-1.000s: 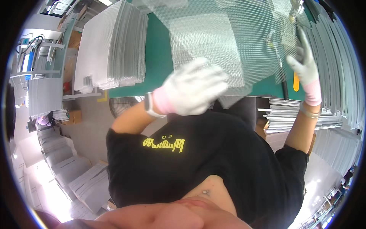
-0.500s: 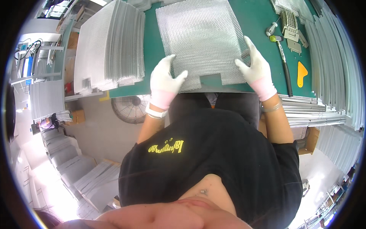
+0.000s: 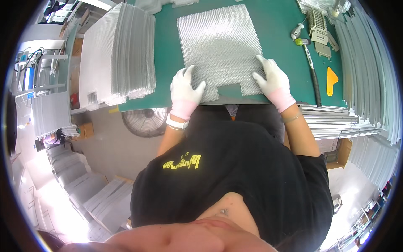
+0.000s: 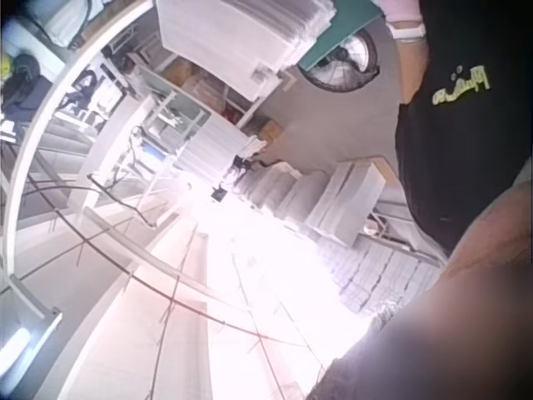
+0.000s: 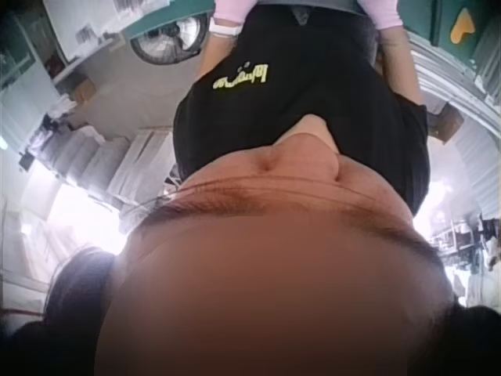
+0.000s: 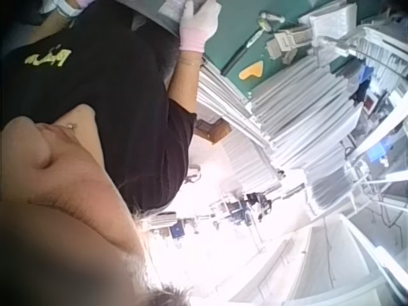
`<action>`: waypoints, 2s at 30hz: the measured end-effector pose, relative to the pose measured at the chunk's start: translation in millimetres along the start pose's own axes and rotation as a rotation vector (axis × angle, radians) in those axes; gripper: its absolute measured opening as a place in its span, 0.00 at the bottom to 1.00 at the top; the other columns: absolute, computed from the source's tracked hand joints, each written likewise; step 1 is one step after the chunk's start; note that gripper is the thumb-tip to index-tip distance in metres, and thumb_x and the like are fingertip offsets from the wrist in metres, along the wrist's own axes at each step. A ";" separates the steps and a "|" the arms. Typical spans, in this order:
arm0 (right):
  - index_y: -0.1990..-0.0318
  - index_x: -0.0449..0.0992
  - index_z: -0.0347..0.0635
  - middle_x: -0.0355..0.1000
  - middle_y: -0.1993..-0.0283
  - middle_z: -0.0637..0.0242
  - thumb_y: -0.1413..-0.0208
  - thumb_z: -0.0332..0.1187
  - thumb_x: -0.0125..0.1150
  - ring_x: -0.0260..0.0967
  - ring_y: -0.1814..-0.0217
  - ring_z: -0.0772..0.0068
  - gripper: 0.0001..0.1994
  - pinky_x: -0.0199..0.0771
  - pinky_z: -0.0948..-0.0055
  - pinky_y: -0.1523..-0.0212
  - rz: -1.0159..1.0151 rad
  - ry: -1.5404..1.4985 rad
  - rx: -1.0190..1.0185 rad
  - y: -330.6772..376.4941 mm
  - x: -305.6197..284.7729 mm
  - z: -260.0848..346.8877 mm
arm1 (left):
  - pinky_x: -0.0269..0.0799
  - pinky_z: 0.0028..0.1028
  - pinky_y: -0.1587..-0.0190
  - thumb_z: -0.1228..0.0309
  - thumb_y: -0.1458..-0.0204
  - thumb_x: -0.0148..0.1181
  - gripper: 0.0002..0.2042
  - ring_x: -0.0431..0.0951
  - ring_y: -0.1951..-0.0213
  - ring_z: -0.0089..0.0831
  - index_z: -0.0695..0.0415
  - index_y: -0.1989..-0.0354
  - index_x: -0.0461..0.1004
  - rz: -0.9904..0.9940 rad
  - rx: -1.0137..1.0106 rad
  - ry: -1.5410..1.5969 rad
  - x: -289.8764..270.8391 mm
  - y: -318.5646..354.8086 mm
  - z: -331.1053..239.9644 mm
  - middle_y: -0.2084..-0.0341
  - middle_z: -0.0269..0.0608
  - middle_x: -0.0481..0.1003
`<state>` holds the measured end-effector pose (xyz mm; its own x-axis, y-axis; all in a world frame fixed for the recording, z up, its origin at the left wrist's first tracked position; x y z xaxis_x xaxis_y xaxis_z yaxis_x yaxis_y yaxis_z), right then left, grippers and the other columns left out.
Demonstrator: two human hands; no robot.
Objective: The recorder is seen assembling mesh filters by placing them into frames and securing components with an electric screwdriver.
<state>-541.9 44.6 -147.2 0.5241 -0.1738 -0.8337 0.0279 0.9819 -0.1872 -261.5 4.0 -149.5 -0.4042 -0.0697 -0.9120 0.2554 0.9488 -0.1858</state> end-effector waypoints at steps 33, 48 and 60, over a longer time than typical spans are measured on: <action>0.40 0.72 0.38 0.74 0.48 0.43 0.33 0.40 0.49 0.73 0.46 0.41 0.20 0.73 0.56 0.45 -0.255 0.315 0.346 -31.3 -135.3 -184.1 | 0.63 0.37 0.35 0.69 0.44 0.60 0.18 0.73 0.42 0.42 0.62 0.46 0.76 0.512 0.185 1.076 -14.8 103.0 -28.8 0.50 0.47 0.77; 0.38 0.63 0.30 0.73 0.56 0.59 0.49 0.35 0.69 0.72 0.55 0.68 0.33 0.75 0.69 0.50 0.661 -0.695 0.128 143.2 49.2 56.6 | 0.73 0.25 0.60 0.57 0.36 0.55 0.20 0.74 0.66 0.21 0.63 0.48 0.67 0.776 -0.271 1.391 62.1 155.2 -40.1 0.66 0.37 0.75; 0.48 0.71 0.38 0.77 0.64 0.63 0.32 0.42 0.54 0.72 0.71 0.79 0.16 0.73 0.80 0.69 0.201 -1.728 0.687 149.1 119.0 30.9 | 0.77 0.37 0.52 0.65 0.35 0.55 0.15 0.80 0.57 0.37 0.68 0.53 0.73 0.212 -0.739 1.857 78.1 115.5 -29.4 0.60 0.49 0.78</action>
<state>-449.0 172.6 -258.3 0.7225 -0.2401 0.6483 -0.0721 0.9065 0.4160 -289.4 117.2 -231.4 -0.7881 -0.0776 0.6106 0.2666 0.8511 0.4523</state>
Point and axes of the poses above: each hand's wrist, its own y-axis away from the middle knuckle, its own x-axis out of the palm, z = x × y, the point moved 4 cm from there along -y, towards the middle knuckle
